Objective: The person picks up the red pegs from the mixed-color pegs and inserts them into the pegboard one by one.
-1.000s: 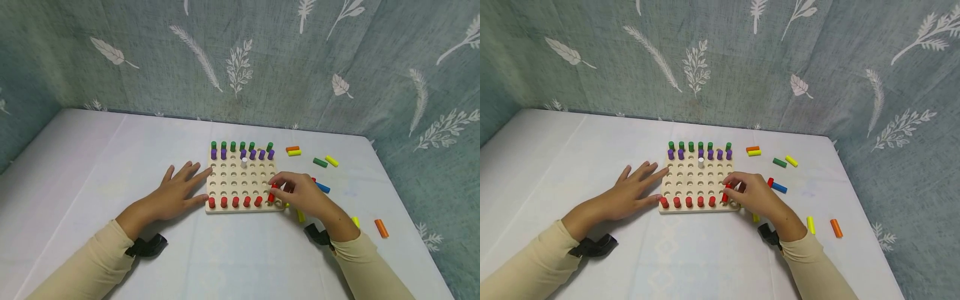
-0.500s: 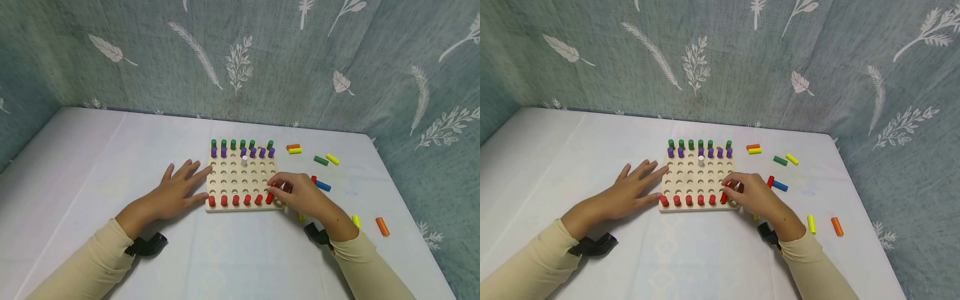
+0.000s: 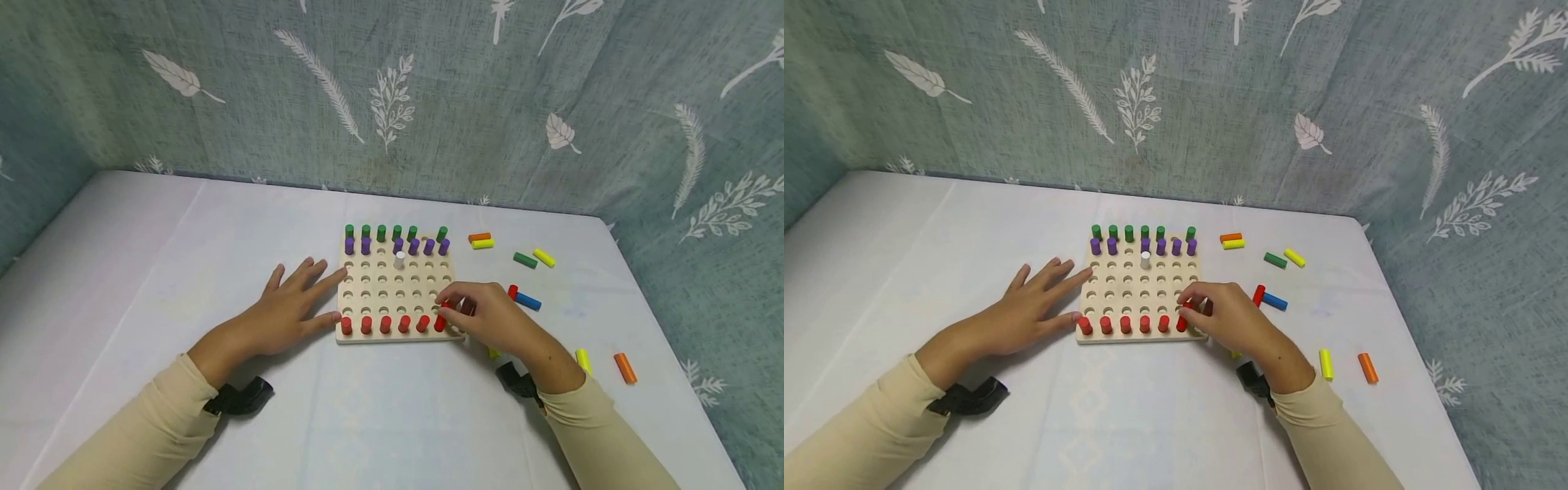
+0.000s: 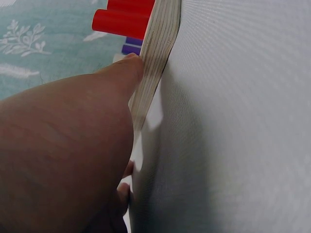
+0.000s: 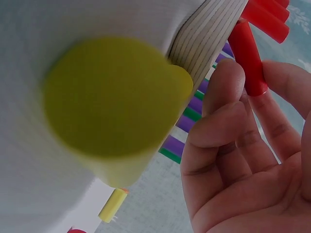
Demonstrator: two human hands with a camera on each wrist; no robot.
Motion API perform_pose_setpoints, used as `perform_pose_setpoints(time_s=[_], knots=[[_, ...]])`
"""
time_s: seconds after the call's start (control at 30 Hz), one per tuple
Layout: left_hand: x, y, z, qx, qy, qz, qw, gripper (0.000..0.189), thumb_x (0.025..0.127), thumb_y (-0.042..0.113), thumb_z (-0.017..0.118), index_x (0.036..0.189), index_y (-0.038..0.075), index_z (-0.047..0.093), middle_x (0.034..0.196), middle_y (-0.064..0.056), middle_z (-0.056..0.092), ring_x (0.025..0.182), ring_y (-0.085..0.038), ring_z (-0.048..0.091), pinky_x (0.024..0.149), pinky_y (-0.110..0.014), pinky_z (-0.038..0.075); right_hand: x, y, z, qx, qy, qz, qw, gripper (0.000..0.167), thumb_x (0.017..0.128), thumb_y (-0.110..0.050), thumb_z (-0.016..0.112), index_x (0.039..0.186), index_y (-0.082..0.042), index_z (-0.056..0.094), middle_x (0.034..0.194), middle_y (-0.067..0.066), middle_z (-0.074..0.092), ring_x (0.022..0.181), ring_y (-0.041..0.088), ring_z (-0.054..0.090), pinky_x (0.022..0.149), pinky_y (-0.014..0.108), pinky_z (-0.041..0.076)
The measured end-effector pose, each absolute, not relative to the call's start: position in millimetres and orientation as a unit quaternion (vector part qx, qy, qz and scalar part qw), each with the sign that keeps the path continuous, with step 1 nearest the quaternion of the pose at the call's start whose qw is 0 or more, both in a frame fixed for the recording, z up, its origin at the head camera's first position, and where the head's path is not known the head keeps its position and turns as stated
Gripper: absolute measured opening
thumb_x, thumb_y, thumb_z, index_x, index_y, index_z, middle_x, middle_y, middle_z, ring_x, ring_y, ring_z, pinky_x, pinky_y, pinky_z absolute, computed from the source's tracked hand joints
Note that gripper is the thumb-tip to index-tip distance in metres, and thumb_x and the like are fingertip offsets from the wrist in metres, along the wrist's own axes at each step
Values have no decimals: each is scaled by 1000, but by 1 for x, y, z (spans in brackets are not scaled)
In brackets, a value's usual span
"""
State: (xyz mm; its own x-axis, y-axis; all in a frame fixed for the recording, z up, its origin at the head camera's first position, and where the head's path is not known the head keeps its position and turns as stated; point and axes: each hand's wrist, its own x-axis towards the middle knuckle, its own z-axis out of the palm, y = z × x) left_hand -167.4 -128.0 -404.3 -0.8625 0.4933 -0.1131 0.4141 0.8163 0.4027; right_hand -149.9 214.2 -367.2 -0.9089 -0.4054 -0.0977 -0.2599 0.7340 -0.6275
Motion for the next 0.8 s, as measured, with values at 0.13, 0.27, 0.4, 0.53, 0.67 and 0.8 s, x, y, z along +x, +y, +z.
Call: perform_pose_setpoints(time_s=[0.13, 0.27, 0.4, 0.53, 0.67, 0.8], knots=[[-167, -127, -406, 241, 945, 188, 115, 76, 97, 59, 54, 160, 35, 20, 167, -16, 18, 156, -40, 6, 119, -67, -6, -149, 215, -369, -180, 924, -314, 126, 17, 93, -22, 72, 109, -17, 72, 85, -6, 68, 74, 11, 59, 63, 24, 52], [-167, -127, -405, 241, 946, 186, 109, 76, 97, 58, 54, 160, 35, 20, 167, -15, 18, 156, -39, 6, 120, -66, -6, -149, 215, -369, -190, 921, -319, 119, 19, 91, -20, 75, 110, -17, 72, 85, -6, 68, 74, 12, 59, 62, 24, 52], [-166, -129, -403, 242, 946, 192, 100, 75, 97, 56, 56, 160, 34, 21, 166, -16, 20, 156, -40, 8, 120, -66, -5, -149, 214, -369, -197, 918, -324, 112, 21, 90, -18, 76, 111, -17, 72, 88, -5, 69, 73, 11, 59, 62, 24, 52], [-165, -129, -403, 246, 943, 200, 107, 75, 97, 57, 56, 160, 33, 23, 166, -17, 21, 155, -41, 8, 119, -67, -5, -148, 214, -370, -198, 917, -325, 122, 21, 90, -17, 76, 110, -17, 72, 90, -6, 69, 73, 10, 60, 62, 23, 52], [-166, -129, -404, 242, 945, 191, 106, 76, 97, 56, 56, 160, 34, 21, 166, -15, 20, 156, -40, 7, 120, -66, -5, -148, 214, -369, -203, 914, -329, 120, 20, 89, -16, 77, 108, -17, 71, 92, -7, 70, 74, 10, 61, 62, 24, 53], [-167, -129, -403, 241, 946, 192, 104, 76, 97, 55, 57, 160, 34, 21, 166, -16, 20, 156, -40, 8, 120, -66, -5, -148, 213, -368, -207, 912, -330, 125, 21, 89, -16, 77, 109, -16, 70, 94, -6, 70, 75, 11, 61, 64, 24, 53]])
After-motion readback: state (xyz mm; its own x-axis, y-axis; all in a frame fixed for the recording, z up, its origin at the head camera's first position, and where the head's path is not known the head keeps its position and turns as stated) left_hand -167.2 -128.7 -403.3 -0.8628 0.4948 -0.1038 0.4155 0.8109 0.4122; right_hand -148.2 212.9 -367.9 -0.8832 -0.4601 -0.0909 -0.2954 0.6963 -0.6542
